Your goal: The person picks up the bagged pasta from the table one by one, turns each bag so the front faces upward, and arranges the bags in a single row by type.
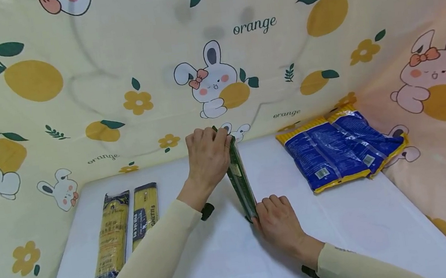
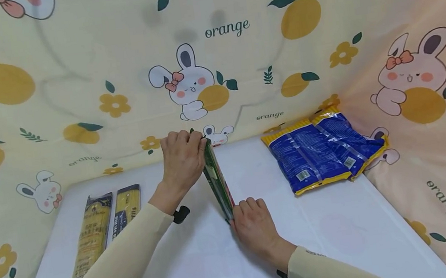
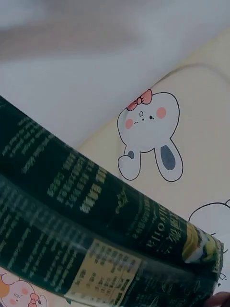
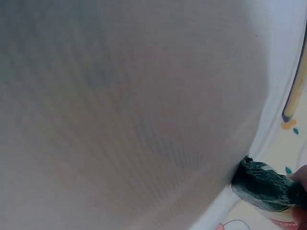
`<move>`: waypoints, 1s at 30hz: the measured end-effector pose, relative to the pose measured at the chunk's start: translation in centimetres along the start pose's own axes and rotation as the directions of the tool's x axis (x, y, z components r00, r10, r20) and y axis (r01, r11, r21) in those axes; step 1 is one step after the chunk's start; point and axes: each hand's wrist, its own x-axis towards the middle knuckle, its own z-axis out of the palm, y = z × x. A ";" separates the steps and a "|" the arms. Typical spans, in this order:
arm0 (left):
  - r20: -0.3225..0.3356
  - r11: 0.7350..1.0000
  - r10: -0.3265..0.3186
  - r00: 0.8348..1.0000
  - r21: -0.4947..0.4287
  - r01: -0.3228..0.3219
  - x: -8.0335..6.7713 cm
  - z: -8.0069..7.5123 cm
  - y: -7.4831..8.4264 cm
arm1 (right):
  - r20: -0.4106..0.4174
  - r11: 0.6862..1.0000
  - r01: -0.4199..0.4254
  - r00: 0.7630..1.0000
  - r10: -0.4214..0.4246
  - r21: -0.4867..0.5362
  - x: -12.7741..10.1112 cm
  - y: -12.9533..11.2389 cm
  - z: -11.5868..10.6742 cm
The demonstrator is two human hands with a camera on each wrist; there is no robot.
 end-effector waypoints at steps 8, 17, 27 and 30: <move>0.006 1.000 0.003 1.000 0.007 -0.003 0.1 -0.2 0.6 | 0.022 0.999 0.020 1.000 -0.019 -0.033 -0.3 -0.4 0.0; 0.066 0.999 0.021 0.998 0.032 -0.023 0.0 -0.2 0.6 | 0.091 0.997 0.071 0.993 -0.071 0.000 -0.1 -1.4 -0.3; 0.141 0.947 0.017 0.990 -0.319 0.029 -1.7 -0.2 -1.9 | 0.151 1.000 -0.003 0.988 0.002 0.007 0.1 0.0 0.1; 0.138 0.894 0.019 0.990 -0.445 0.045 -2.2 -0.2 -2.8 | 0.193 0.999 -0.041 0.980 0.045 -0.025 0.4 0.5 0.3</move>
